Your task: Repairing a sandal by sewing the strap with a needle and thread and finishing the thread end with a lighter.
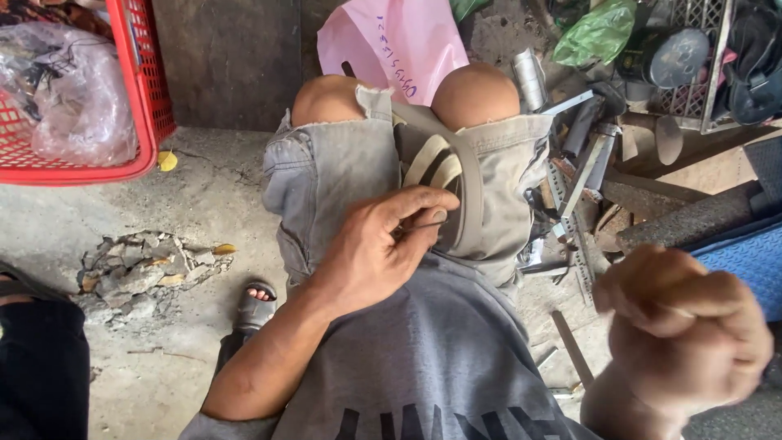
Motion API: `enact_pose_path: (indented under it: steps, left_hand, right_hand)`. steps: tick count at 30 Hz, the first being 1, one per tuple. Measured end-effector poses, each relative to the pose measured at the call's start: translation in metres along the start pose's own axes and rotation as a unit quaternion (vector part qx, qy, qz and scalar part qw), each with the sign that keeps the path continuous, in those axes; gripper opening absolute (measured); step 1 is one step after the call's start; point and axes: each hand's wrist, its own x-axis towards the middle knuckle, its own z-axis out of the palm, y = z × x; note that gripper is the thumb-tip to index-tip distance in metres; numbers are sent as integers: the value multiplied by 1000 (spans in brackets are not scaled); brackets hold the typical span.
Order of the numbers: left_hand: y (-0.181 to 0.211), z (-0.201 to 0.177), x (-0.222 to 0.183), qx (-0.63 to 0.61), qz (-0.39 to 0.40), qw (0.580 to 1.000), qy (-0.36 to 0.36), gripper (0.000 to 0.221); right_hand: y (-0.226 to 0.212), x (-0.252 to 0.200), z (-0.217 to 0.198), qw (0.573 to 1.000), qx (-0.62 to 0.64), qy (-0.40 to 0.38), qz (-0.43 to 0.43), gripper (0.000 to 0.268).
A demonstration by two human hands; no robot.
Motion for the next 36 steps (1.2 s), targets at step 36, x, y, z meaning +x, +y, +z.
enact_pose_path:
  steps: [36]
  left_hand:
    - [28,9,20,357,16,933,-49,41]
  right_hand:
    - [70,42,29,880,-456,-120,56,36]
